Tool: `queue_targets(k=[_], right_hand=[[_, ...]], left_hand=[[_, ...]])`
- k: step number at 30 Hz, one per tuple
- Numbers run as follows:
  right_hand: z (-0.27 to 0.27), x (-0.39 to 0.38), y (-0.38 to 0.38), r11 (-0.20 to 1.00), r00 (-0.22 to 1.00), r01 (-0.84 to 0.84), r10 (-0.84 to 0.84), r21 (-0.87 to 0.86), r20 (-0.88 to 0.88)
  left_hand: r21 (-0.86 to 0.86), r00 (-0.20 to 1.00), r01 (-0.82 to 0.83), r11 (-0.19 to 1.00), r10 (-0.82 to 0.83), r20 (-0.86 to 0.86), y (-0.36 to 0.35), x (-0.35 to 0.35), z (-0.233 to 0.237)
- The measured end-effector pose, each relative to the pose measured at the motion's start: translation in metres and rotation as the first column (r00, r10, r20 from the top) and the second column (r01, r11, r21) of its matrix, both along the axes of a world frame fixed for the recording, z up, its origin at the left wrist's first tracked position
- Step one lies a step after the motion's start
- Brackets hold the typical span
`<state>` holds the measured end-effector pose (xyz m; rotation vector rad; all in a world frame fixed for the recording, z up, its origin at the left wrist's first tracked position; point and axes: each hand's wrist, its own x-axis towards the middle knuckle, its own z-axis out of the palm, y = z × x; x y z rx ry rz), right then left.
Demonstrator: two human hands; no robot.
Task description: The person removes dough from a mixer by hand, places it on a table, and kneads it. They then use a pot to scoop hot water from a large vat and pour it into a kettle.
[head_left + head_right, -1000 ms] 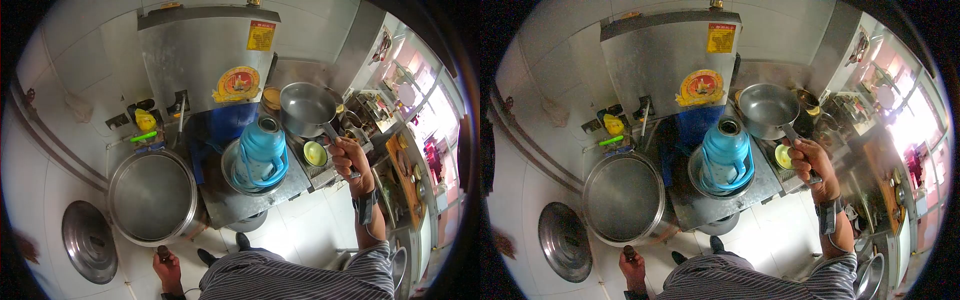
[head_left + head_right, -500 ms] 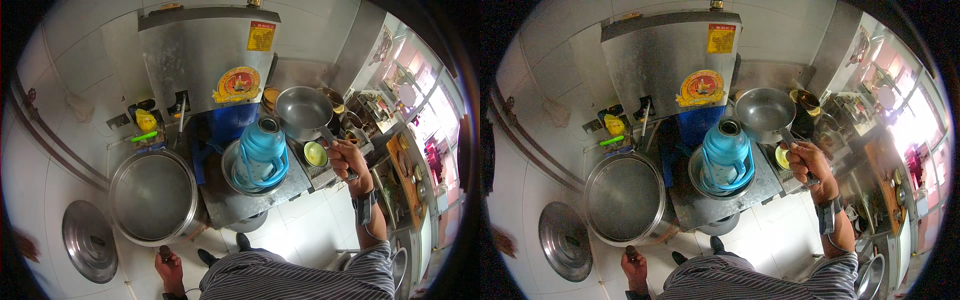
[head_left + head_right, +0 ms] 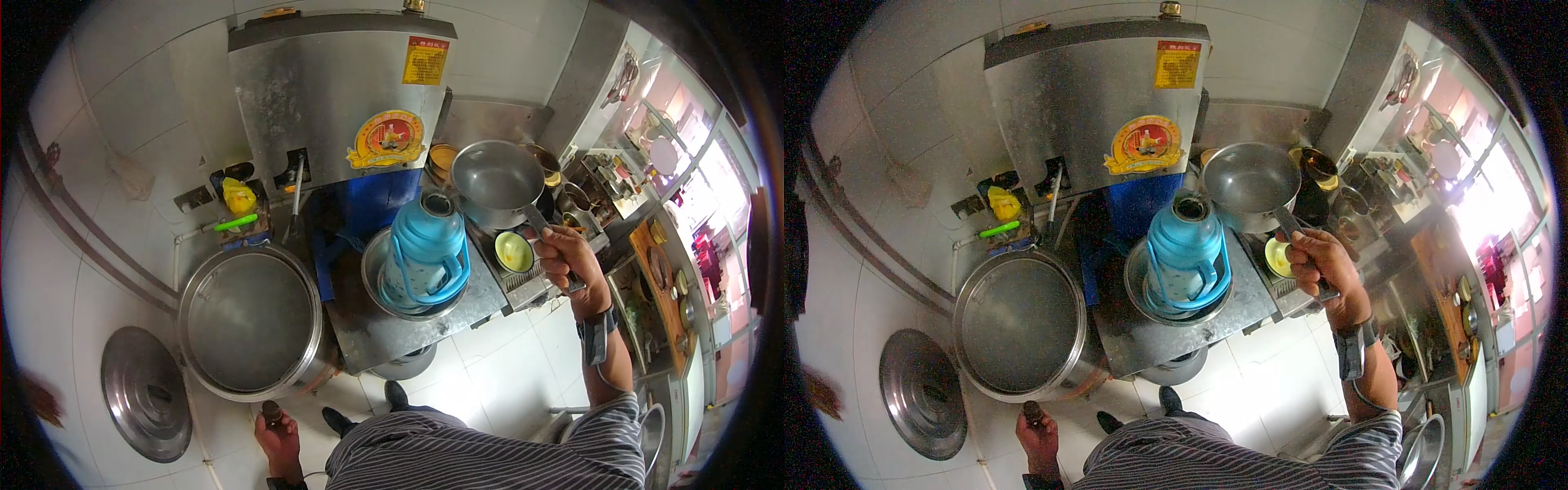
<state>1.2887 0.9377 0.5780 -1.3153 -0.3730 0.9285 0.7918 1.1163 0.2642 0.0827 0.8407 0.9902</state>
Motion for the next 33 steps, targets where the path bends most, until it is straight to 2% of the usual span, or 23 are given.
queue_targets(k=[7, 14, 17, 33], right_hand=[[0.007, -0.005, 0.002, 0.998, 0.998, 0.055, -0.055, -0.016, 0.008], [0.010, -0.005, 0.002, 0.998, 0.998, 0.058, -0.057, -0.015, 0.029], [0.011, -0.003, 0.001, 0.999, 0.999, 0.035, -0.035, 0.001, -0.002], [0.019, -0.003, 0.001, 0.997, 0.992, 0.051, -0.043, -0.064, 0.120]], left_hand=[[-0.022, 1.000, 0.003, 1.000, -0.002, 0.026, -0.003, -0.002, -0.007], [-0.058, 1.000, -0.015, 0.998, 0.015, 0.000, -0.006, 0.002, -0.005], [-0.022, 1.000, 0.004, 1.000, -0.004, -0.013, -0.007, 0.003, -0.006], [-0.072, 1.000, 0.000, 0.997, 0.000, 0.008, -0.008, 0.001, -0.010]])
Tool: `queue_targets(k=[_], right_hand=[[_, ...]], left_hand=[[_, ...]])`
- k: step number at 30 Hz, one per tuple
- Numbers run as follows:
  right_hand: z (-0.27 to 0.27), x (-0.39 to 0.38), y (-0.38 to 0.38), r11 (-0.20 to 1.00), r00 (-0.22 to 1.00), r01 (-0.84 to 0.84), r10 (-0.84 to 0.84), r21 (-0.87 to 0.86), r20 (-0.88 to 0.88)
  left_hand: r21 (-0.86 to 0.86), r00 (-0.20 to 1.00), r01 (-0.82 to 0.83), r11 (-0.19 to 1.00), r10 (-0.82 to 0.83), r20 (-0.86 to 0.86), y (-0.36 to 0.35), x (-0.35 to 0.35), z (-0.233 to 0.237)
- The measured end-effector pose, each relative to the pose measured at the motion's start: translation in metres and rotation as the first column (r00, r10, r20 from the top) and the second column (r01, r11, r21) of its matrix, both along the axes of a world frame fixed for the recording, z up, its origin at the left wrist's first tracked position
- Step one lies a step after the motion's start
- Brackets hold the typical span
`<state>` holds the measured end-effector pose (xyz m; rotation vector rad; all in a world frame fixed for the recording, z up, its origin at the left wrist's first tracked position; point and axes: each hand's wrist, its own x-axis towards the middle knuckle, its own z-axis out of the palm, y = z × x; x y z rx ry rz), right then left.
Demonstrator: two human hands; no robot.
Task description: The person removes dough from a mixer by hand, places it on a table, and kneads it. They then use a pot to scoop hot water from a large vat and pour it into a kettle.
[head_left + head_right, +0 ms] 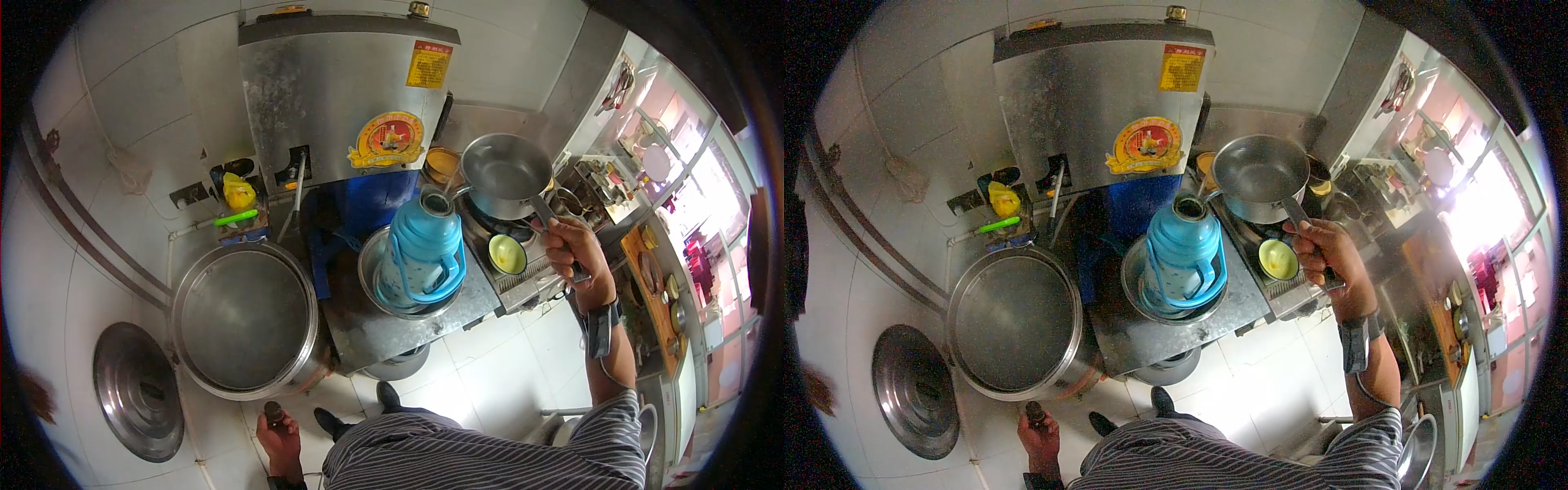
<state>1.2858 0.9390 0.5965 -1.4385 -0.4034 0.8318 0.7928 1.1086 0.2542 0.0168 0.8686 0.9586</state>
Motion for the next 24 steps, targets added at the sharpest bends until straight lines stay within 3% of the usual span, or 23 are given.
queue_targets(k=[20, 22, 24], right_hand=[[0.005, 0.001, 0.002, 0.999, 0.996, -0.042, 0.044, -0.021, 0.076], [0.009, -0.006, 0.006, 0.998, 0.996, 0.058, -0.055, -0.037, 0.069], [0.010, -0.006, 0.006, 0.999, 0.997, 0.045, -0.043, -0.029, 0.067]], left_hand=[[-0.003, 1.000, -0.001, 1.000, 0.001, -0.012, 0.000, -0.005, -0.010], [0.001, 1.000, -0.011, 1.000, 0.011, 0.015, -0.001, -0.002, -0.002], [0.005, 1.000, -0.009, 1.000, 0.009, 0.017, -0.002, -0.002, -0.004]])
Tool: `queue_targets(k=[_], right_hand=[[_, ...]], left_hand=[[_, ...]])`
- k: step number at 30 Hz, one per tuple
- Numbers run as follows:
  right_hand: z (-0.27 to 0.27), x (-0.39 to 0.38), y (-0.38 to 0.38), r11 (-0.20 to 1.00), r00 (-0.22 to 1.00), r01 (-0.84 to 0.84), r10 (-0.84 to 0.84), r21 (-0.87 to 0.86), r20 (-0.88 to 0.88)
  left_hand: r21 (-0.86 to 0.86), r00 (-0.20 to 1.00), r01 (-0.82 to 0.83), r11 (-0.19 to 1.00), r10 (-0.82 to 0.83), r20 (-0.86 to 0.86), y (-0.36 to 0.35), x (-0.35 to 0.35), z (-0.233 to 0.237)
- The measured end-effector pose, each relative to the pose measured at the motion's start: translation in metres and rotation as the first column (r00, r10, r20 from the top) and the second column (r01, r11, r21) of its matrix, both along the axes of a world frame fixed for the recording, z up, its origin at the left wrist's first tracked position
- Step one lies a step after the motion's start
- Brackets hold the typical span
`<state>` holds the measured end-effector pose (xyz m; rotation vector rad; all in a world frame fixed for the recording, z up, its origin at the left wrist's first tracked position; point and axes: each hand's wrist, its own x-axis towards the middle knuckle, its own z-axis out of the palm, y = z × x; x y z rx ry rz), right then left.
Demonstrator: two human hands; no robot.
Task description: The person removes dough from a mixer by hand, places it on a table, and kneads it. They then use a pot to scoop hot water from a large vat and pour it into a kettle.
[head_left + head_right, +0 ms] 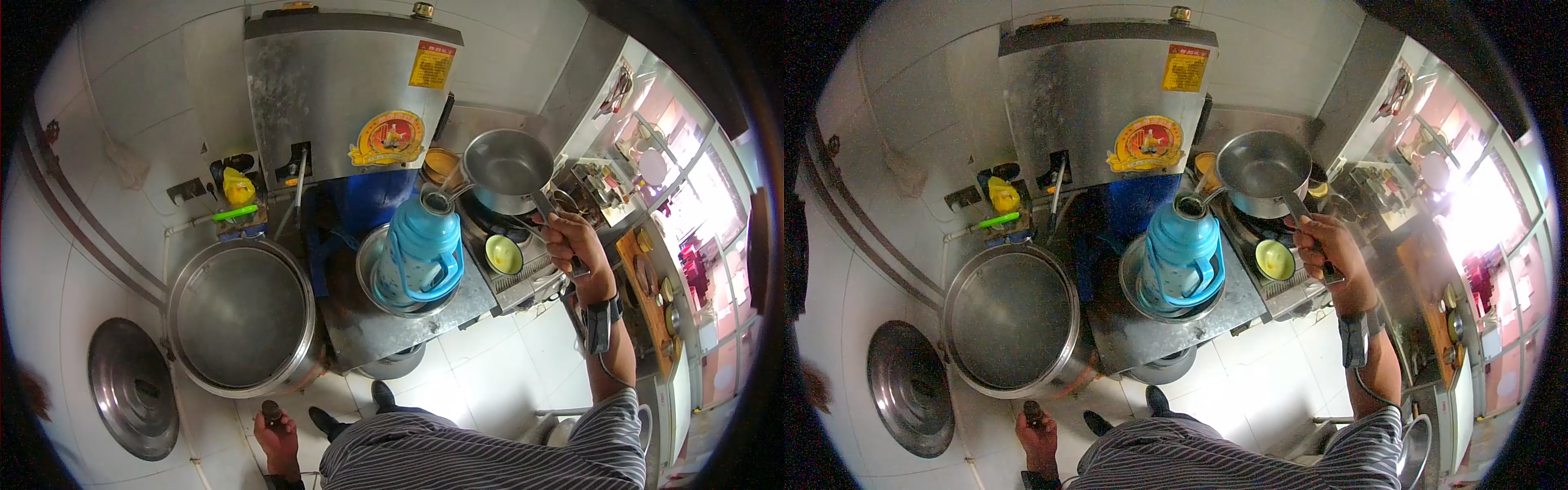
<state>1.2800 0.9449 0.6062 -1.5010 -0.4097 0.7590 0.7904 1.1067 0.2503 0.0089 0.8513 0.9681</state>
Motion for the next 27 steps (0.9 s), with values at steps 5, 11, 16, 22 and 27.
queue_targets(k=[5, 11, 16, 22, 27], right_hand=[[0.002, 0.001, 0.000, 1.000, 1.000, -0.004, 0.004, -0.006, 0.008], [0.007, -0.003, 0.003, 1.000, 1.000, -0.002, 0.002, -0.015, -0.001], [0.009, -0.006, 0.005, 0.999, 0.998, 0.036, -0.035, -0.029, 0.045], [0.011, -0.001, 0.002, 0.998, 0.998, -0.012, 0.015, -0.056, 0.061], [0.013, -0.002, 0.003, 0.998, 0.997, -0.014, 0.019, -0.063, 0.073]], left_hand=[[0.009, 1.000, 0.016, 1.000, -0.016, 0.004, 0.000, -0.001, -0.004], [-0.029, 1.000, 0.003, 1.000, -0.004, -0.017, 0.001, -0.002, -0.005], [-0.021, 1.000, 0.017, 1.000, -0.018, -0.022, 0.001, -0.002, -0.001], [-0.055, 1.000, -0.002, 0.998, 0.000, -0.030, 0.002, -0.001, 0.000], [-0.024, 1.000, 0.010, 1.000, -0.010, 0.002, 0.003, -0.008, -0.015]])
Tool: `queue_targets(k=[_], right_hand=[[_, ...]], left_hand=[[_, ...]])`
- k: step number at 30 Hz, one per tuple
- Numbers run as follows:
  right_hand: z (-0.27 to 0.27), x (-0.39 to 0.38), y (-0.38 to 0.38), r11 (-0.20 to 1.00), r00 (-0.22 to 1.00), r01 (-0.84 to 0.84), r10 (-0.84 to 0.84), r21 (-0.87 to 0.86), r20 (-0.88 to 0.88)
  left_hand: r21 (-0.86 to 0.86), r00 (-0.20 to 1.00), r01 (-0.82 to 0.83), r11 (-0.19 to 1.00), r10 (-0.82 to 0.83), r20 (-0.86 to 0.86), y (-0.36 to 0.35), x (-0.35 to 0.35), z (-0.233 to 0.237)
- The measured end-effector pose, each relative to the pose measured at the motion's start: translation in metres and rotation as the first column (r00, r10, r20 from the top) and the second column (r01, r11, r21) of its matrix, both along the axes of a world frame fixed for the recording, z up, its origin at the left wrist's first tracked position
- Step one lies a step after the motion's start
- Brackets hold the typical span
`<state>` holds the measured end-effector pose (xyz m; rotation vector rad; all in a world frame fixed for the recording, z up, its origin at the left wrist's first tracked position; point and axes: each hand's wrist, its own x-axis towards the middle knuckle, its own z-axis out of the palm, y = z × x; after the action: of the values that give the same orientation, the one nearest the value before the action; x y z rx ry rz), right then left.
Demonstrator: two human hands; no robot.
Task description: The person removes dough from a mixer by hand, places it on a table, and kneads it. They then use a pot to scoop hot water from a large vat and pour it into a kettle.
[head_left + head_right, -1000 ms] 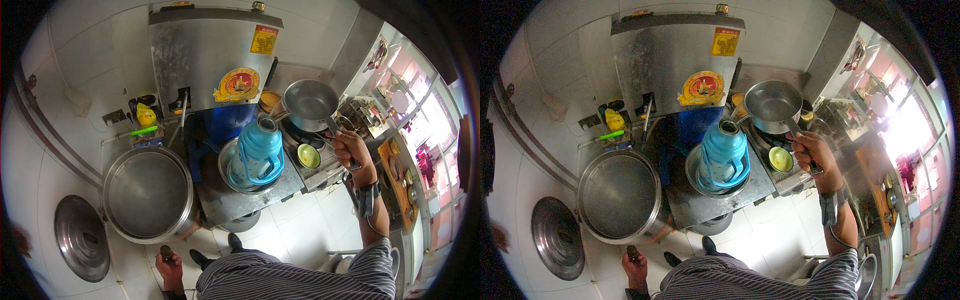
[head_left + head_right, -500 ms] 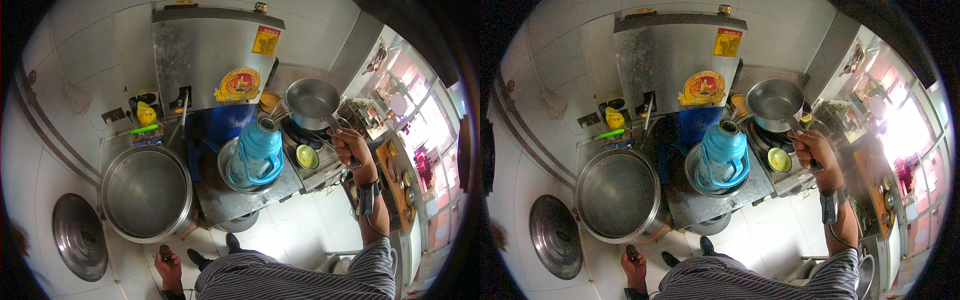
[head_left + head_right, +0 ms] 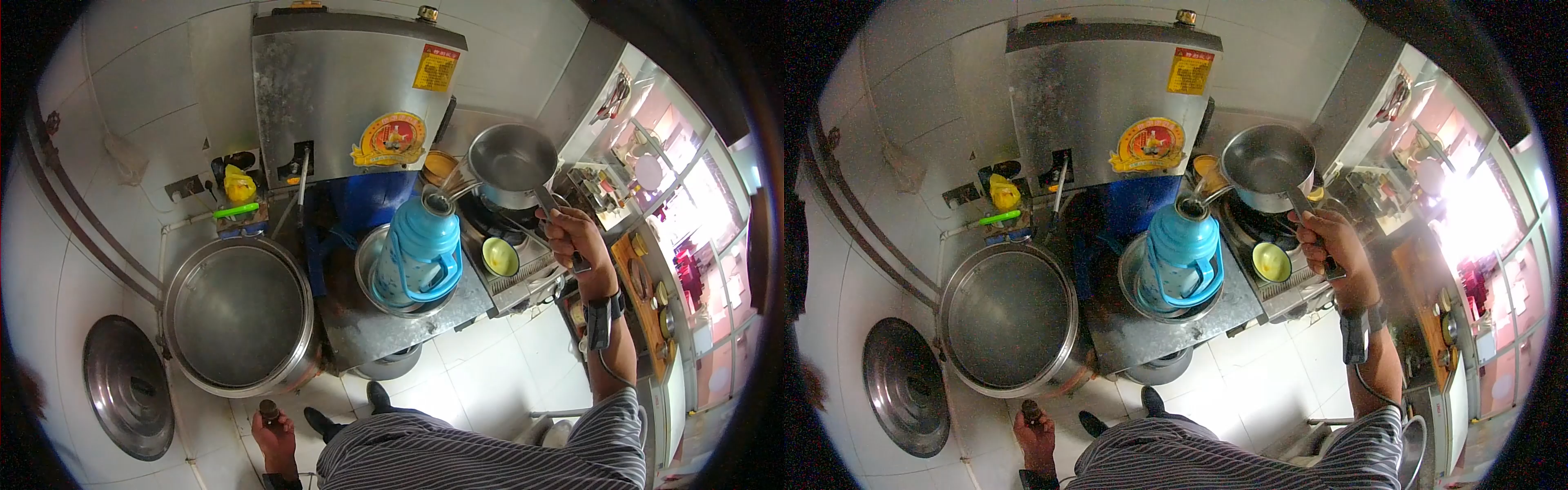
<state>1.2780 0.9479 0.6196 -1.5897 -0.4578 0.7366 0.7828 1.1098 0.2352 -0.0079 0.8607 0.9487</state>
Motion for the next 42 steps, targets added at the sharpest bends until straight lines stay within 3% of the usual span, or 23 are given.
queue_targets(k=[27, 42], right_hand=[[0.002, 0.004, 0.001, 0.999, 0.991, 0.008, -0.001, -0.052, 0.133], [0.012, -0.005, 0.008, 0.991, 0.971, 0.058, -0.028, -0.121, 0.237]], left_hand=[[-0.037, 0.999, -0.008, 0.999, 0.009, 0.035, 0.005, -0.005, -0.014], [-0.052, 1.000, -0.012, 0.999, 0.011, -0.004, 0.004, 0.001, 0.001]])
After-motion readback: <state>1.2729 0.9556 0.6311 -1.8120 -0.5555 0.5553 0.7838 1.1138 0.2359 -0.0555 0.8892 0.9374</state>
